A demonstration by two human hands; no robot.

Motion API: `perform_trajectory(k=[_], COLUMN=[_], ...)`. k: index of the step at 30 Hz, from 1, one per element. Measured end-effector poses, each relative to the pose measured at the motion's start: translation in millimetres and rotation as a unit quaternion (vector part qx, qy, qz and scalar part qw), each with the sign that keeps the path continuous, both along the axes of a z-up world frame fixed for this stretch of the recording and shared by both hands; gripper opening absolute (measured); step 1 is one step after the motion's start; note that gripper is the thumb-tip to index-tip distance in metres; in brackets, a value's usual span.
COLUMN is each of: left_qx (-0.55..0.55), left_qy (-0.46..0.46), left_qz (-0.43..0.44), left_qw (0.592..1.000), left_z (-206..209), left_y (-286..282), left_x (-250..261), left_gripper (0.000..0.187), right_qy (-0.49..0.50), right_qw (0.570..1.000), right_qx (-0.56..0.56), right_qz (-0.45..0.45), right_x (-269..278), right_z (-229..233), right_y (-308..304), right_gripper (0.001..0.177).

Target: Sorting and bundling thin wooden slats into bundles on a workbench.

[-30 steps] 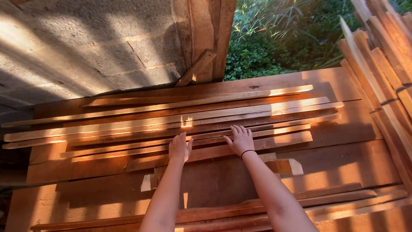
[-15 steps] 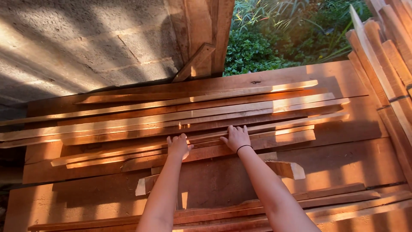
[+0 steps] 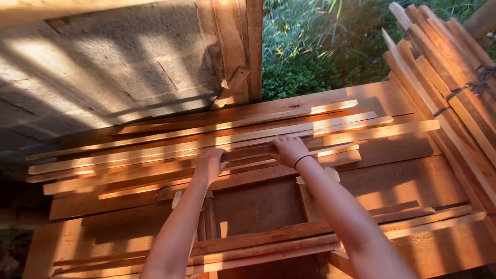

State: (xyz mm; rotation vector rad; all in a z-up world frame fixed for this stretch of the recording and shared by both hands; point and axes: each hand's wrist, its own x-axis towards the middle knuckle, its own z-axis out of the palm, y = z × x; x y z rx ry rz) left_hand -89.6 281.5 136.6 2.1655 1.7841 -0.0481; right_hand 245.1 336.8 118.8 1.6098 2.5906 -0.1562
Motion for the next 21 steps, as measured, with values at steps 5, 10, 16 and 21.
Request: perform_trajectory(k=[5,10,16,21], left_qx=[0.127,0.115,-0.006,-0.043], left_qy=[0.022,-0.026,-0.041,-0.009], left_qz=[-0.054,-0.037,-0.024,0.072], left_qw=[0.990,0.992,0.999,0.996], left_z=[52,130,120,51], left_y=[-35,-103,-159,-146], left_x=[6,27,55,46], left_gripper=[0.045,0.059,0.053,0.045], right_qy=[0.025,0.086,0.047,0.044], right_qw=[0.999,0.989,0.996,0.994], right_qx=[0.031,0.103,-0.069,-0.084], right_qz=[0.011,0.058,0.026,0.051], right_x=[20,41,54,48], right_z=[114,161,134,84], right_y=[-56,-122,-164,-156], right_gripper=[0.056,0.056,0.055,0.046])
